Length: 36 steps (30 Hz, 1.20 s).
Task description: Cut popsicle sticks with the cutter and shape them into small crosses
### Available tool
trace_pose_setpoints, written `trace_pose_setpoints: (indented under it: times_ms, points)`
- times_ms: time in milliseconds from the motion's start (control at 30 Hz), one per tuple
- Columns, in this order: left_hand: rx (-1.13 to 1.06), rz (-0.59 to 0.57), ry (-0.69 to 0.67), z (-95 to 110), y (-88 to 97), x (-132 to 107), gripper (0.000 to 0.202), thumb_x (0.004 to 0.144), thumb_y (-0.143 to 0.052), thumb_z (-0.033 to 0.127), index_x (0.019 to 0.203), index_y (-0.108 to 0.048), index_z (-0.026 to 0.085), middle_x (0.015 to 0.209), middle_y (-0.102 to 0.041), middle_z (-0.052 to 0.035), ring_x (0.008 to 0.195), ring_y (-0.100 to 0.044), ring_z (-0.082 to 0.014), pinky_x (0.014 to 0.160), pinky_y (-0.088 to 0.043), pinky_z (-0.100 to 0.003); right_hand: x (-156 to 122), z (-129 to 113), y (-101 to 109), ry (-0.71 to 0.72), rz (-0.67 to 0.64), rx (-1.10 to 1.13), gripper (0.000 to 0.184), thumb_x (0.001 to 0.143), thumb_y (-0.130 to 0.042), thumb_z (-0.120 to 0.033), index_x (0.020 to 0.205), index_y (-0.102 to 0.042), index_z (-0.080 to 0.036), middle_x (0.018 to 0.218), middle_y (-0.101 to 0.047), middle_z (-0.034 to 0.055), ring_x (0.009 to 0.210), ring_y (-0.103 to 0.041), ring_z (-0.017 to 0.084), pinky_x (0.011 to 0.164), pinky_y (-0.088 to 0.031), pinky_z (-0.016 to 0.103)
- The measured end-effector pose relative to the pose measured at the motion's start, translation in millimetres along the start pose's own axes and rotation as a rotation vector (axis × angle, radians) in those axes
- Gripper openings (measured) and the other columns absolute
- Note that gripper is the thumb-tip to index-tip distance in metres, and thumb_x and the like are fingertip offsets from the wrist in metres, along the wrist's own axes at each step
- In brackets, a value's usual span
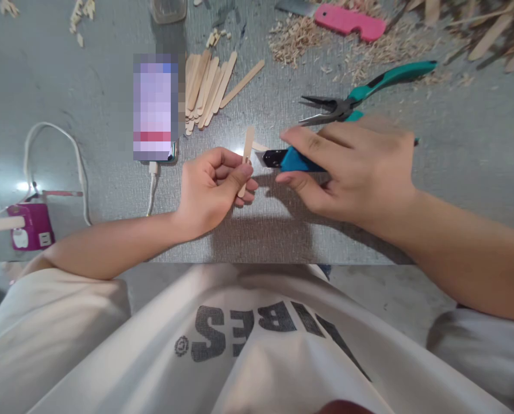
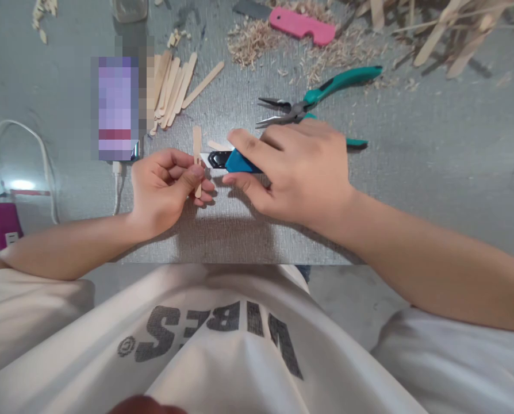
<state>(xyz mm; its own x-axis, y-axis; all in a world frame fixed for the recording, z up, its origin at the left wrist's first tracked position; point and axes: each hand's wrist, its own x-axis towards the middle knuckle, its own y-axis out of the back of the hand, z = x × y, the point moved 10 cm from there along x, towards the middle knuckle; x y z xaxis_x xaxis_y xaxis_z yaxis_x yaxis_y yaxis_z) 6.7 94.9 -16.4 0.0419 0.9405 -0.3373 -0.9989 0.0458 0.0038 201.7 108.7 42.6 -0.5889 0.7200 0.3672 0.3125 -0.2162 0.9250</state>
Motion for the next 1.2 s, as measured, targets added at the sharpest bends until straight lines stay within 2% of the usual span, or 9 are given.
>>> trace_pose_setpoints:
  times_ms: [133,300,433,600,700,833,1033,1133,1200]
  points:
    - [-0.019,-0.004,-0.021,1.2,-2.1,-1.1,0.049,0.103,-0.104,0.056,0.096,-0.069,0.023,0.075,-0.086,0.0001,0.063,-0.085,-0.0174,0.059,-0.070,-0.025,1.9,4.7,-13.9,-0.081,-0.187,0.075,0.080,0.124,-0.035,-0.078,0.154,-0.089,-0.028,0.085,-0.079,0.0077,0.077,-0.062,0.027,0.074,-0.033,0.043]
    - [-0.025,-0.001,0.001,1.5,-3.4,-2.9,0.045,0.103,-0.105,0.046,0.094,-0.067,0.023,0.075,-0.085,0.0001,0.064,-0.086,-0.0166,0.060,-0.069,-0.024,3.1,3.2,-18.6,-0.094,-0.283,0.145,0.074,0.122,-0.038,-0.071,0.156,-0.089,-0.029,0.087,-0.082,0.0088,0.079,-0.068,0.030,0.075,-0.034,0.043]
    - [-0.004,0.005,0.014,1.8,-3.0,-3.5,0.046,0.103,-0.104,0.043,0.092,-0.064,0.024,0.076,-0.085,-0.0001,0.067,-0.087,-0.0177,0.059,-0.068,-0.024,4.0,1.0,-14.2,-0.063,-0.243,0.129,0.075,0.123,-0.037,-0.070,0.153,-0.090,-0.026,0.082,-0.080,0.0077,0.075,-0.067,0.029,0.073,-0.034,0.042]
    - [0.046,-0.003,-0.020,6.1,-3.4,-2.9,0.045,0.105,-0.101,0.036,0.088,-0.061,0.024,0.081,-0.087,-0.0012,0.069,-0.087,-0.0169,0.063,-0.069,-0.025,2.2,1.9,-17.2,-0.084,-0.289,0.125,0.074,0.122,-0.039,-0.073,0.158,-0.088,-0.031,0.085,-0.081,0.0073,0.078,-0.067,0.030,0.074,-0.034,0.043]
    - [0.057,-0.018,-0.033,8.2,-4.9,-2.5,0.044,0.106,-0.099,0.031,0.087,-0.060,0.024,0.083,-0.088,-0.0012,0.066,-0.084,-0.0149,0.066,-0.071,-0.026,2.1,-0.1,-16.0,-0.078,-0.264,0.101,0.078,0.123,-0.036,-0.076,0.156,-0.089,-0.029,0.082,-0.079,0.0071,0.075,-0.065,0.029,0.073,-0.033,0.043]
    - [0.035,-0.023,-0.027,7.2,-6.2,-2.6,0.045,0.106,-0.097,0.020,0.086,-0.057,0.024,0.076,-0.083,0.0014,0.063,-0.082,-0.0135,0.065,-0.069,-0.024,2.0,-1.9,-14.1,-0.059,-0.216,0.072,0.082,0.124,-0.032,-0.076,0.153,-0.091,-0.026,0.079,-0.077,0.0070,0.073,-0.062,0.028,0.072,-0.032,0.043]
    - [0.028,-0.023,-0.013,6.5,-6.5,-4.8,0.046,0.104,-0.086,-0.002,0.082,-0.056,0.024,0.065,-0.073,0.0056,0.057,-0.076,-0.0101,0.060,-0.065,-0.019,0.6,-2.0,-17.8,-0.076,-0.275,0.137,0.072,0.120,-0.043,-0.072,0.160,-0.088,-0.033,0.085,-0.081,0.0063,0.076,-0.064,0.028,0.075,-0.034,0.043]
    - [0.029,-0.028,-0.003,6.6,-7.2,-5.4,0.048,0.104,-0.083,-0.005,0.080,-0.054,0.024,0.063,-0.071,0.0057,0.055,-0.073,-0.0092,0.058,-0.063,-0.018,1.6,-6.1,-15.0,-0.056,-0.235,0.102,0.072,0.121,-0.043,-0.071,0.160,-0.089,-0.031,0.086,-0.082,0.0062,0.076,-0.063,0.028,0.074,-0.033,0.043]
    - [0.014,-0.030,0.007,5.8,-7.7,-5.4,0.049,0.105,-0.086,-0.002,0.080,-0.053,0.024,0.063,-0.071,0.0057,0.055,-0.073,-0.0093,0.059,-0.064,-0.019,2.2,-6.9,-15.3,-0.060,-0.228,0.091,0.072,0.121,-0.043,-0.071,0.158,-0.089,-0.030,0.086,-0.081,0.0064,0.077,-0.064,0.028,0.075,-0.033,0.043]
